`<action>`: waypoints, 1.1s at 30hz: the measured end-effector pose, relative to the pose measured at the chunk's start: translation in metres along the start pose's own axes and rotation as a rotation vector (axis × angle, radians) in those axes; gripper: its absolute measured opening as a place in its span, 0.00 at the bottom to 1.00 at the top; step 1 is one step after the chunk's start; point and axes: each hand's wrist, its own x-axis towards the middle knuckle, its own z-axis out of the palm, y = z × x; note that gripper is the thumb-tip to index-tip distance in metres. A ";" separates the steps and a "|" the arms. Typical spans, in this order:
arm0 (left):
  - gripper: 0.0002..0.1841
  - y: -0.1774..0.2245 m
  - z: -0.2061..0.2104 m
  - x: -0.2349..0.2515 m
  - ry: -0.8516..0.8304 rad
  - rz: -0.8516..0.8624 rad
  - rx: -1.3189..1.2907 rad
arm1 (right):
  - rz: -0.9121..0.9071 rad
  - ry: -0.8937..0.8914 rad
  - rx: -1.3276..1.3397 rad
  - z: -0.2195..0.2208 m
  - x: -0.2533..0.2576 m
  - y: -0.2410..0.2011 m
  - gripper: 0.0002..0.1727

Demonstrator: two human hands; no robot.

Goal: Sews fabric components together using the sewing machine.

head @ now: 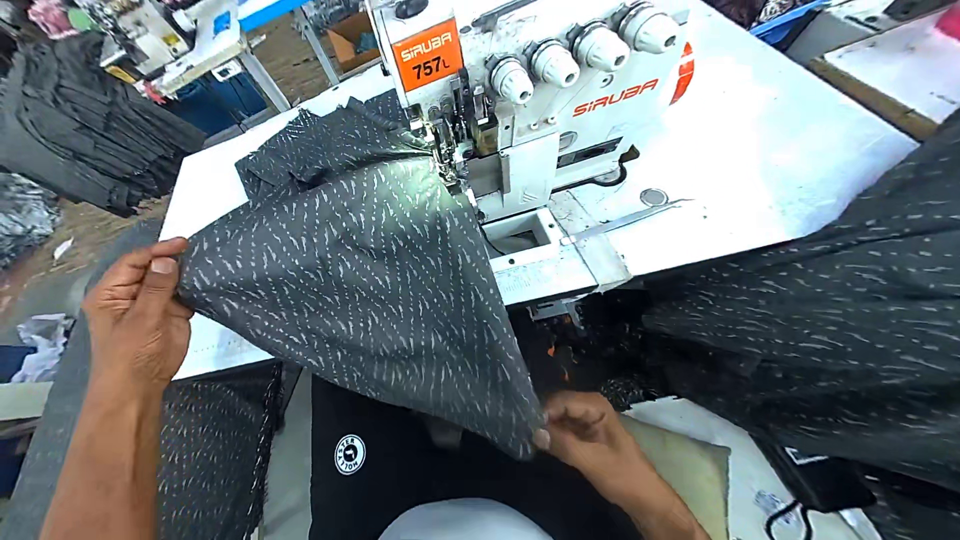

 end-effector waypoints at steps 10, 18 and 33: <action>0.19 0.014 0.006 0.019 0.015 -0.414 -0.504 | -0.015 0.022 0.023 0.008 0.004 -0.001 0.01; 0.20 0.030 0.022 0.048 0.318 -0.461 -0.730 | -0.042 0.100 -0.027 0.021 0.053 -0.022 0.01; 0.22 0.015 -0.031 0.151 0.009 -0.211 -0.152 | -0.019 0.277 0.060 0.042 0.136 -0.055 0.02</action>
